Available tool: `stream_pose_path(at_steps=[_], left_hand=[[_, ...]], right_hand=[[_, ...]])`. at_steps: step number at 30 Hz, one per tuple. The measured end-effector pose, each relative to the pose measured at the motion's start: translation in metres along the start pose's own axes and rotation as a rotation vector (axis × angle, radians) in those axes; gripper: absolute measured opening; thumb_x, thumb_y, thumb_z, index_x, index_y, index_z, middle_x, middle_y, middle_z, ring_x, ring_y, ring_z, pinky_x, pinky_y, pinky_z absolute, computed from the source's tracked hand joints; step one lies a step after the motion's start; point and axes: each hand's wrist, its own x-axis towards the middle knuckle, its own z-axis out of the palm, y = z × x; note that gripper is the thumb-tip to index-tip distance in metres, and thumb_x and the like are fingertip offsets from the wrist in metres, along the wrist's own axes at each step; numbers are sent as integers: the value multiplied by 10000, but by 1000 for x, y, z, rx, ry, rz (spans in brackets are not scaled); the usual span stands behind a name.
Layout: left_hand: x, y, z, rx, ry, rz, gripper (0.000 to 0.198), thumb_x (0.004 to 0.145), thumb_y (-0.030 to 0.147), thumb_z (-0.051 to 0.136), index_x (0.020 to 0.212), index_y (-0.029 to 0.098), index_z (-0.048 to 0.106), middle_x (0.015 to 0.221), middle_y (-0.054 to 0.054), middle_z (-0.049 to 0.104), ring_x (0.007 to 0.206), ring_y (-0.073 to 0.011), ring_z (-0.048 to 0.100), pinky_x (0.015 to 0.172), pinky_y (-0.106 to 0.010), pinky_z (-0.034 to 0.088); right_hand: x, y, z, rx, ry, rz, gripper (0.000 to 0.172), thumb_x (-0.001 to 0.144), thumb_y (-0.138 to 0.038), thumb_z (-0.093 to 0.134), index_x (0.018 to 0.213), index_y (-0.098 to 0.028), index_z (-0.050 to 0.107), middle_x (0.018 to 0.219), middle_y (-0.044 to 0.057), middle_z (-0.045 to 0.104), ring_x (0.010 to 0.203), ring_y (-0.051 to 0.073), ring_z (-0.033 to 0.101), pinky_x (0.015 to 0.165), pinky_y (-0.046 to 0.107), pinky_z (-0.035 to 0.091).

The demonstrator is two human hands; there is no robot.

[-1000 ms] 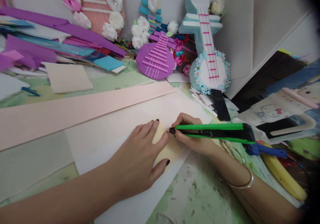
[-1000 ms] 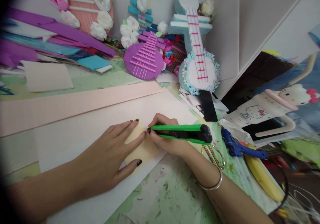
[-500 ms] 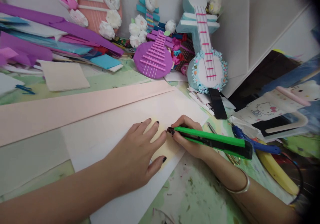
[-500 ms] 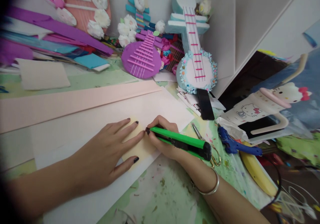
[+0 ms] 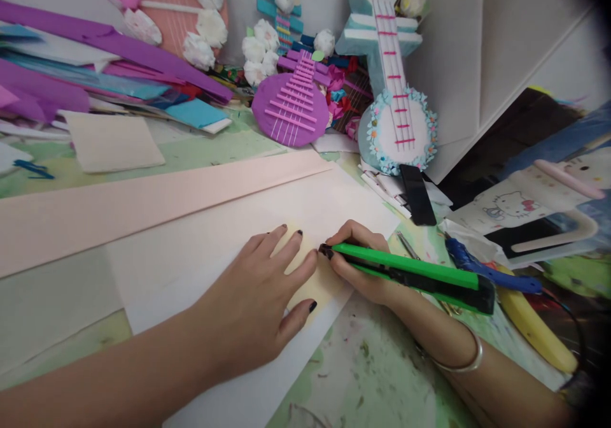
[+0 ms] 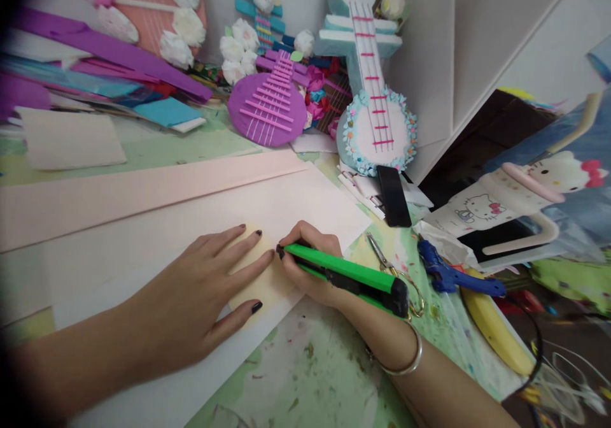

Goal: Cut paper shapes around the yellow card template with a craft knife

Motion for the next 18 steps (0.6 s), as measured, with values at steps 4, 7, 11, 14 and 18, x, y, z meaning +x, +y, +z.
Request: stream_pose_path(at_steps=[4,7,11,14,18], left_hand=[[0,0,0,-1,10,1,493,954,410,401,1350,150,537,1340,-188,532,1297,-411,411,989,-566,409],[1,0,0,4,0,1,500,952,406,404,1358,144,531,1342,-192,529,1300,-415,405,988,-567,408],[1,0,0,2,-5,1,505,947,403,415,1367,143,523,1350,-198,522,1303,-419,401,987,-573,408],[0,0,-1,-1,-3,3,500,949,405,416,1360,144,529,1346,-197,527,1301,-419,403,987,-574,408],[0,0,-1,1,-3,-3,504,949,404,424,1370,144,521,1353,-196,523,1306,-418,400,996,-570,402]], right_hand=[[0,1,0,-11,-5,-28,62,764,-161,588,816,-192,576,652,-4,648,510,94,531,494,214,398],[0,2,-1,16,2,-46,74,761,-155,595,821,-195,578,671,-4,662,518,92,552,491,207,404],[0,1,0,-6,13,-59,70,755,-153,596,802,-202,576,658,-11,663,503,90,552,482,205,411],[-1,0,0,-43,29,-67,69,749,-154,591,793,-205,575,620,-23,640,484,87,536,481,203,416],[-2,-1,-1,-30,30,-71,72,747,-149,589,795,-201,575,648,-15,659,492,83,552,475,195,408]])
